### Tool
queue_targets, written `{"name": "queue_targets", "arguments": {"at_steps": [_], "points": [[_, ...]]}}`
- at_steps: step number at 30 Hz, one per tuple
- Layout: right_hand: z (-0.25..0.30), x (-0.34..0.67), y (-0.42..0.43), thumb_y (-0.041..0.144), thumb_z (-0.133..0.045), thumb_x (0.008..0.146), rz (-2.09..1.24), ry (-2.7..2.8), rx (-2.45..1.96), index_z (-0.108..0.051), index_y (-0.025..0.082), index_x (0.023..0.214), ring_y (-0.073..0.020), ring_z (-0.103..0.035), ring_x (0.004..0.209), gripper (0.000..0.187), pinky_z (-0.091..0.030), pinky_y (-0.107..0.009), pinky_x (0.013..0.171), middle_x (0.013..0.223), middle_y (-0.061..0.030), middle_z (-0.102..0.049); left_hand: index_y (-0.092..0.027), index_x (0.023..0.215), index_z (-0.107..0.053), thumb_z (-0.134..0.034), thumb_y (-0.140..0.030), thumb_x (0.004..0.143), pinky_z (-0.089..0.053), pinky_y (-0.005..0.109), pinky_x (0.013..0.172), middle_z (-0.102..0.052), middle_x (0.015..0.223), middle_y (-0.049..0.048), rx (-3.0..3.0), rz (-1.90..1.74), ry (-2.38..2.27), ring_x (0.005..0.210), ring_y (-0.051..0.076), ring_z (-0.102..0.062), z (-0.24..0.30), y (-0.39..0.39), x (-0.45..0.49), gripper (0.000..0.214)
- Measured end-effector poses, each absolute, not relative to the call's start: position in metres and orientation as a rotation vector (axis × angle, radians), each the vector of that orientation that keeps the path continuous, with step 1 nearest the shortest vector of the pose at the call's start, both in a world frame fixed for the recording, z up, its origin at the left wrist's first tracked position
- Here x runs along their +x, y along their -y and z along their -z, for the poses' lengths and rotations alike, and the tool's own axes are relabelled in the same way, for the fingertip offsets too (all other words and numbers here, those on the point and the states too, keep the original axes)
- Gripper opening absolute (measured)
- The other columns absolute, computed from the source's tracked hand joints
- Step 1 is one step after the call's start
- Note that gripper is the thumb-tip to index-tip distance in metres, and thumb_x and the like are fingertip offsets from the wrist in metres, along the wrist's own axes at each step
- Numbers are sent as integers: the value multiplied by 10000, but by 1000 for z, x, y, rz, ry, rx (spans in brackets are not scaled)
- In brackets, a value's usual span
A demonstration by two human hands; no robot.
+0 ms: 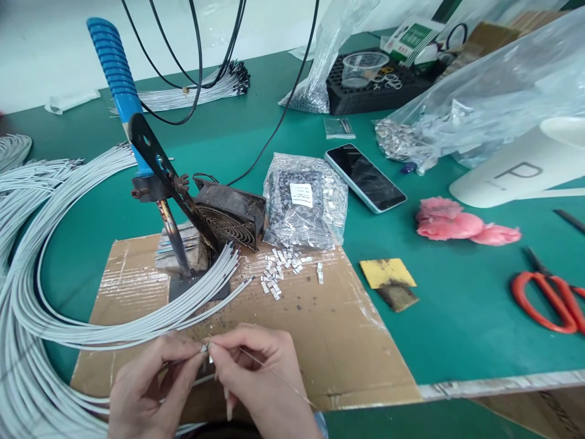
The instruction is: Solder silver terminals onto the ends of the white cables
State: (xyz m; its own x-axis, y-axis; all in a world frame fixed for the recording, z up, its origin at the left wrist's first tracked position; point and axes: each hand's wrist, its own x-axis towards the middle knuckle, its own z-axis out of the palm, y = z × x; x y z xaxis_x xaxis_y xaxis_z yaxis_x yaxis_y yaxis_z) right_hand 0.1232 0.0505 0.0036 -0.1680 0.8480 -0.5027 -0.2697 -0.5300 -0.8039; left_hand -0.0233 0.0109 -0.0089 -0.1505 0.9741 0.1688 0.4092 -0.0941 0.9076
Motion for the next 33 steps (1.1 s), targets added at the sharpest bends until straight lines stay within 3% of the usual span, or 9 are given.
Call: {"name": "queue_targets", "arguments": {"at_steps": [2,6,10,13,17,22,27,31,33], "points": [[-4,127,-52,313,-886,692,-1775,859,-1325,-826,157,633,-47,-486,392,177,-390,-149,390,514,29,-557,-224,793,-692,-652,-180,933,-377,235,536,-639,658,-23,1470,-1100,-1582,555,123,-516,5,-11,-28,151],[-5,134,-54,277,-759,803,-1692,1155,-1305,-852,193,704,-72,-504,425,159,-375,-174,394,566,14,-575,-193,720,-647,-668,-411,938,-313,229,516,-541,609,-33,1086,-946,-1542,562,116,-426,-5,-14,-31,309],[-8,138,-58,225,-700,846,-1591,1388,-1252,-870,215,782,-100,-529,491,182,-372,-198,439,588,1,-613,-184,708,-636,-713,-483,891,-307,212,527,-530,603,-35,905,-964,-1487,575,110,-406,-10,-18,-29,359],[-11,139,-61,211,-674,870,-1541,1526,-1224,-870,217,808,-120,-560,540,206,-383,-213,482,598,-10,-652,-185,686,-642,-761,-461,848,-323,196,511,-551,590,-30,861,-975,-1496,559,108,-430,-11,-21,-27,341],[-14,136,-61,231,-687,863,-1522,1448,-1243,-861,209,774,-110,-511,517,197,-364,-214,475,568,6,-593,-184,683,-639,-762,-383,838,-311,189,497,-537,558,-47,915,-1001,-1583,522,95,-419,-13,-22,-23,280],[-14,124,-52,275,-739,825,-1609,1084,-1300,-850,197,721,-85,-464,464,171,-340,-193,413,571,19,-530,-194,728,-654,-739,-366,870,-333,191,489,-573,567,-45,960,-1074,-1640,500,94,-456,-14,-22,-18,239],[-10,113,-51,373,-849,743,-1762,731,-1268,-842,180,686,-66,-468,416,202,-396,-173,392,548,34,-517,-199,723,-645,-772,-384,860,-413,175,505,-629,586,-35,854,-1173,-1588,520,106,-547,-9,-22,-16,263],[-6,112,-54,438,-872,718,-1777,718,-1262,-837,170,673,-60,-467,414,273,-410,-163,395,538,31,-526,-230,762,-667,-701,-194,900,-453,211,569,-649,654,-26,1171,-1286,-1672,591,138,-581,4,-19,-15,147],[-6,114,-54,425,-854,741,-1727,776,-1301,-843,172,693,-69,-479,425,258,-408,-171,400,556,27,-528,-254,822,-674,-622,-91,915,-470,226,611,-671,701,-22,1453,-1349,-1663,619,145,-603,11,-19,-16,195]]}}
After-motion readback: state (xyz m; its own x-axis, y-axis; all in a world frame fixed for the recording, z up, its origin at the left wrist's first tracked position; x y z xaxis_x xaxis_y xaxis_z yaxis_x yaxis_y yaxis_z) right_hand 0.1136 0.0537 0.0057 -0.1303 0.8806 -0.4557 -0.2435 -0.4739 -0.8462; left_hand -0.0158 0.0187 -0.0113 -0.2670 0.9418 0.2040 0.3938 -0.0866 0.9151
